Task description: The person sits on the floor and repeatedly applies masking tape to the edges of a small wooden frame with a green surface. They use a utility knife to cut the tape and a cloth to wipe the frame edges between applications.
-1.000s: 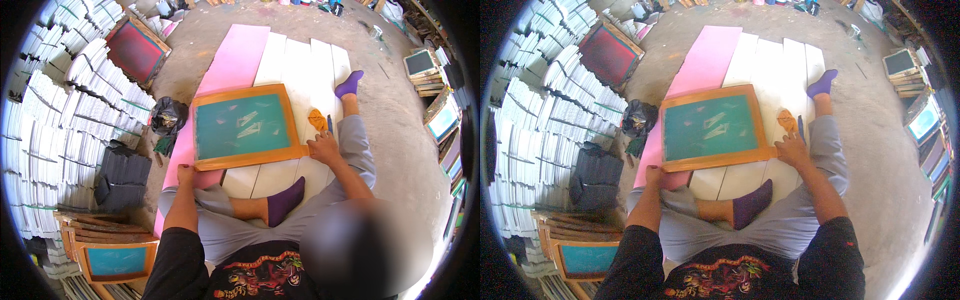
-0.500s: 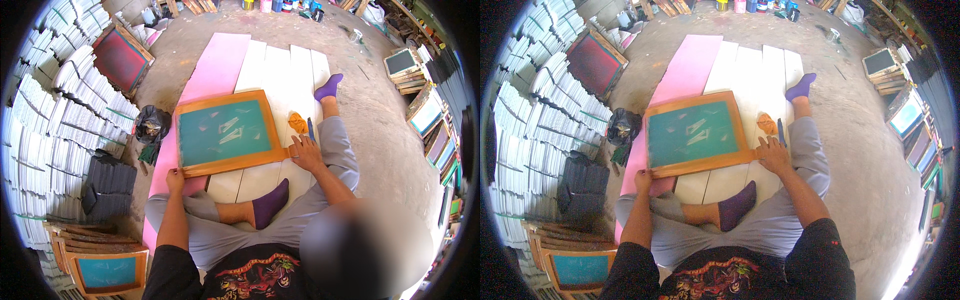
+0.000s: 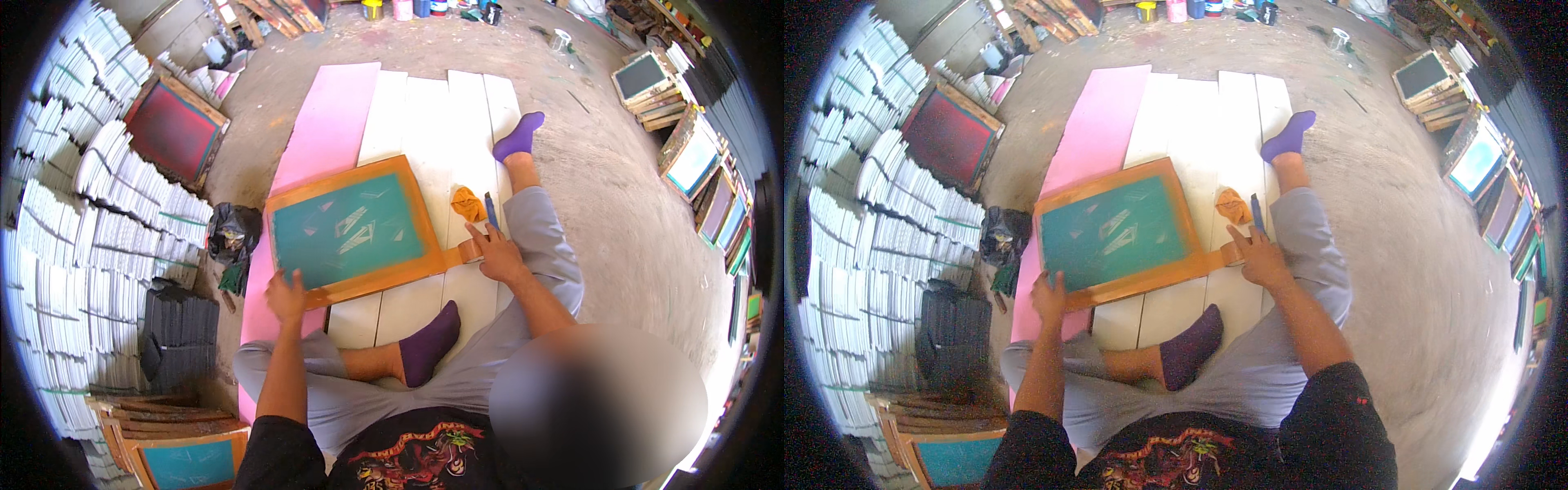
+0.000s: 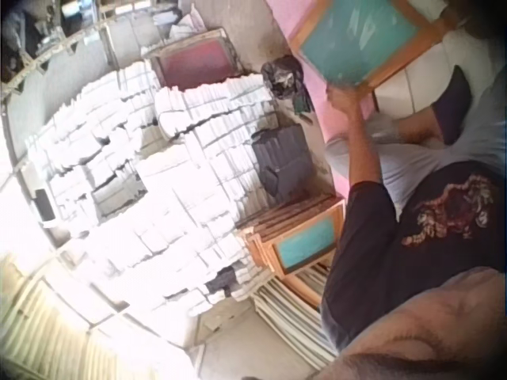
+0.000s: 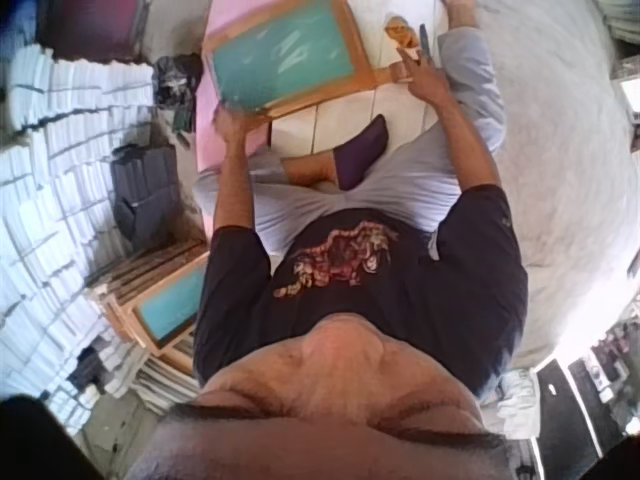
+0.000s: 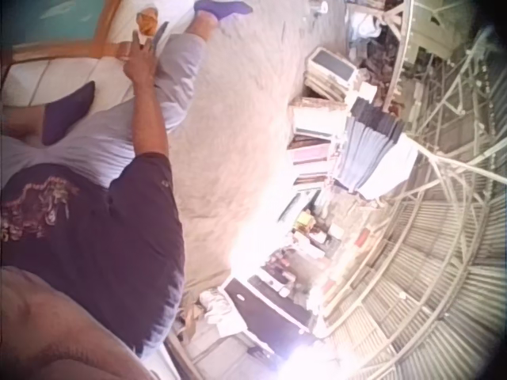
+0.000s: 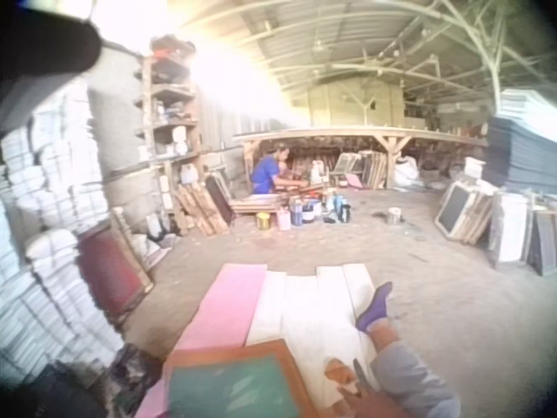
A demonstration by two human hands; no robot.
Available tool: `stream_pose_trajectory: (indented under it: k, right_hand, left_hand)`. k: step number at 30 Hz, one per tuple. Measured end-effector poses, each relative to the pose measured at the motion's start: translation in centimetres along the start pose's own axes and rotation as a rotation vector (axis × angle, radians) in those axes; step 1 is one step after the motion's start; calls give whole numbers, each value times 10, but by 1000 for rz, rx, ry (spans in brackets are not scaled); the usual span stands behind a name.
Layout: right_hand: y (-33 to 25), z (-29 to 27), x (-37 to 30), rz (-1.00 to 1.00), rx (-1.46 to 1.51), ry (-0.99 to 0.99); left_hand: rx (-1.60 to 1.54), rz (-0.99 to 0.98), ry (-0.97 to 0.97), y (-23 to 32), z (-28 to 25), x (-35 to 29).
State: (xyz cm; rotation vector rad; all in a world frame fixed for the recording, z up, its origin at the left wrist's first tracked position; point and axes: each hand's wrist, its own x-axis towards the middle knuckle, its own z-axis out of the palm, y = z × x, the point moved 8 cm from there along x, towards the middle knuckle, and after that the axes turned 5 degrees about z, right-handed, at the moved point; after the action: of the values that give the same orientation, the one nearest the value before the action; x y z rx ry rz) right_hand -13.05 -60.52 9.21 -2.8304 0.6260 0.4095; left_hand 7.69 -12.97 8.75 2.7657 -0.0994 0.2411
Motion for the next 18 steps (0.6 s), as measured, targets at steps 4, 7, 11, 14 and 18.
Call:
stream_pose_trajectory:
  k: [4, 7, 11, 14, 18]
  right_hand:
    - [13, 9, 0, 7, 88, -44]
    - [6, 3, 3, -14, 220, -51]
    - [43, 9, 10, 46, 620, 132]
    - [67, 12, 32, 241, 539, 171]
    - [85, 23, 75, 344, 425, 170]
  left_hand:
    - [-414, 719, -360, 216, 55, -27]
    - [-480, 900, -660, 335, 88, -64]
    - [-367, 884, -893, 396, 128, -90]
    - [-332, 910, -930, 407, 148, -94]
    - [-299, 949, -960, 417, 156, -91]
